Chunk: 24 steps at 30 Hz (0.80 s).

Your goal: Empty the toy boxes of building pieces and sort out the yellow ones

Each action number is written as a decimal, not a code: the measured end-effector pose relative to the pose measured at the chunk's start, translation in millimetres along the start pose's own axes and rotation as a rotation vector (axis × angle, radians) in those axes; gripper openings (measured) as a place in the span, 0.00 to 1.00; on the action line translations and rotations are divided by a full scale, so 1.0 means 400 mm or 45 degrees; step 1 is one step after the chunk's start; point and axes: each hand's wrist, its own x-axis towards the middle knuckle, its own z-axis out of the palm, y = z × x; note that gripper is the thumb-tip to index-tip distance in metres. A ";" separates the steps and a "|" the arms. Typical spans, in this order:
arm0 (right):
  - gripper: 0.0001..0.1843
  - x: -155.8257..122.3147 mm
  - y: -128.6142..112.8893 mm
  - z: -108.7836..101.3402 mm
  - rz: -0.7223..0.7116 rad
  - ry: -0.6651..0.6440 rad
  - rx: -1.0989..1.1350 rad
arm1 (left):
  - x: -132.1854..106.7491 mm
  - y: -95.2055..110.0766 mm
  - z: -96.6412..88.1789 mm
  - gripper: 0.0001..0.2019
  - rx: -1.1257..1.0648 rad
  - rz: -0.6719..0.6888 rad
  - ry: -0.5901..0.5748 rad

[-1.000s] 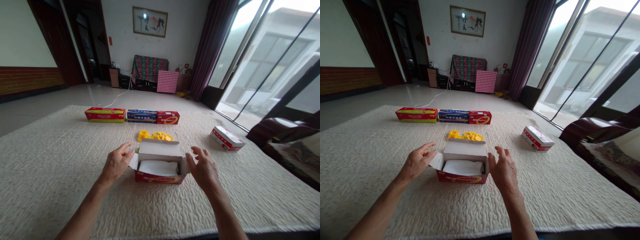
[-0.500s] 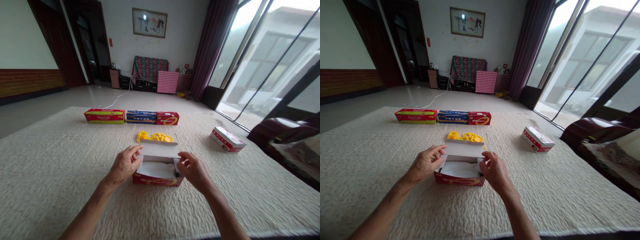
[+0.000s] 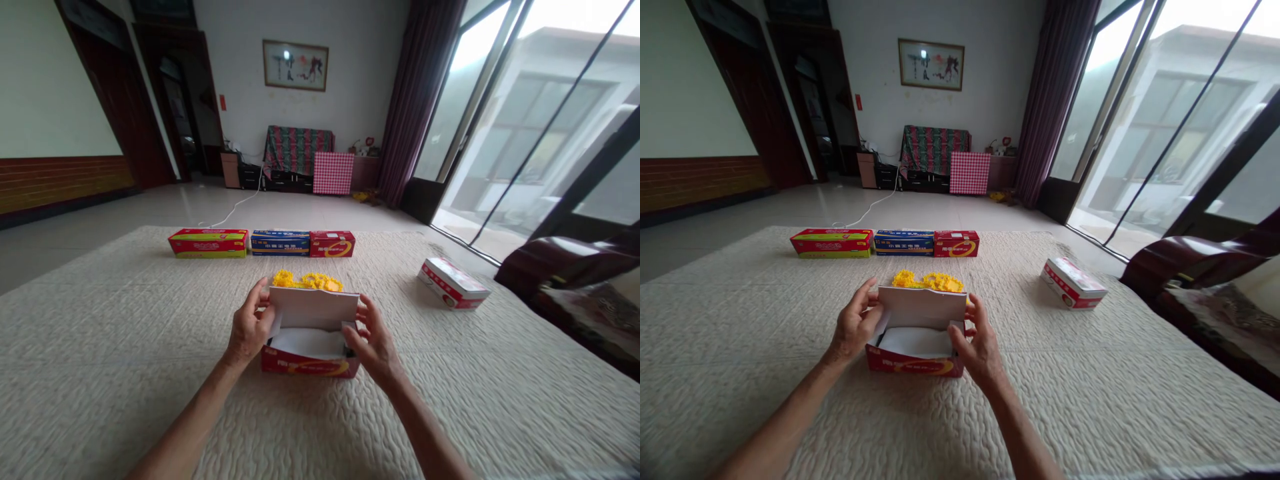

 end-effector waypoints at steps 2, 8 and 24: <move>0.38 -0.003 0.005 0.002 -0.056 -0.020 0.010 | -0.005 -0.005 0.005 0.23 -0.020 0.009 0.069; 0.23 -0.013 -0.018 0.010 -0.132 -0.038 0.169 | -0.028 -0.015 0.003 0.19 -0.117 -0.015 0.131; 0.08 -0.024 -0.018 0.016 -0.217 -0.036 0.074 | -0.054 0.011 -0.008 0.14 -0.034 0.387 -0.013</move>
